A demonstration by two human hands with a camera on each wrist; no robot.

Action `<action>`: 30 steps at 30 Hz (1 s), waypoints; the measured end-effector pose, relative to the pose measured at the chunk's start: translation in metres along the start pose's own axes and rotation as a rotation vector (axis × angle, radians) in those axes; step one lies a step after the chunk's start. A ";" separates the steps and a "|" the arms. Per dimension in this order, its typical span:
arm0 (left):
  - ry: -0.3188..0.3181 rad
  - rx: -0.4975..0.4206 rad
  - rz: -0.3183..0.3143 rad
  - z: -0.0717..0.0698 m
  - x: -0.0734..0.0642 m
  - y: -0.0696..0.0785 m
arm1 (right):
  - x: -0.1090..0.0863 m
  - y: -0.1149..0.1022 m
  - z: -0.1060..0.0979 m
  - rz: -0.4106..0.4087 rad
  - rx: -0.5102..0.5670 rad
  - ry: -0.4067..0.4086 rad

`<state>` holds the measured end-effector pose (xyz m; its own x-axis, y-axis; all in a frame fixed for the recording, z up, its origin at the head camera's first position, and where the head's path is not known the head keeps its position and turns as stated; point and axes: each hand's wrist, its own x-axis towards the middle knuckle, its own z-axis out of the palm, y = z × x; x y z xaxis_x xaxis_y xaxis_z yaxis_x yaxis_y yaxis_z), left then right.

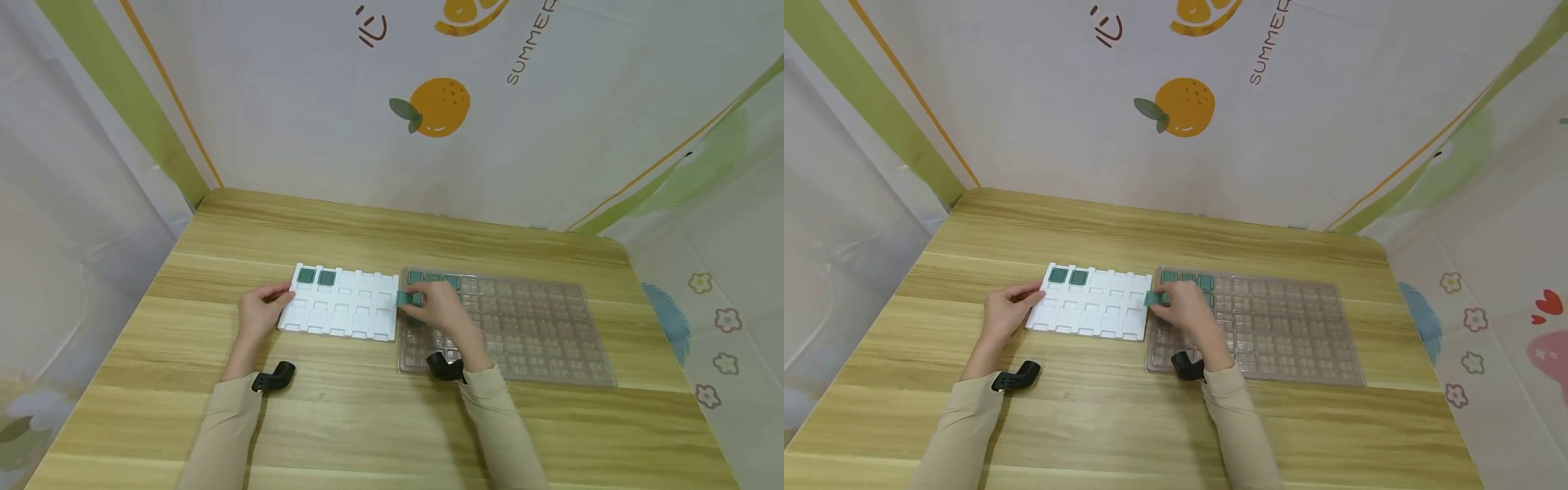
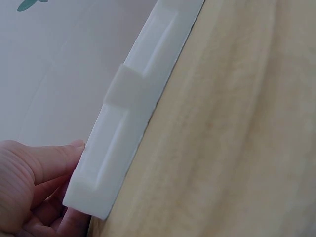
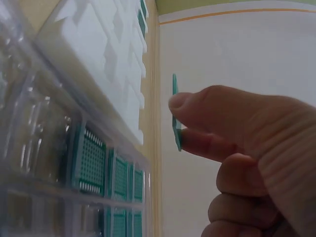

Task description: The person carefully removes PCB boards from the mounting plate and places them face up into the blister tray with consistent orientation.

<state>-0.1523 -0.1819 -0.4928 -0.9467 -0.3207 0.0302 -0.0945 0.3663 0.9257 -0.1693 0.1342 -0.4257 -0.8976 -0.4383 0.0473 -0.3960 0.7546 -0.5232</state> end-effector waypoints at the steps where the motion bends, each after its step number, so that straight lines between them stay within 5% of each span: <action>1: 0.000 -0.002 0.000 0.000 0.000 0.000 | -0.002 0.001 -0.001 0.003 0.003 -0.002; 30: 0.001 -0.009 -0.013 0.000 -0.001 0.001 | -0.033 0.043 -0.005 0.081 -0.008 -0.036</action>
<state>-0.1512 -0.1814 -0.4921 -0.9450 -0.3265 0.0184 -0.1043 0.3542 0.9293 -0.1578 0.1834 -0.4459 -0.9194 -0.3924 -0.0256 -0.3237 0.7923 -0.5172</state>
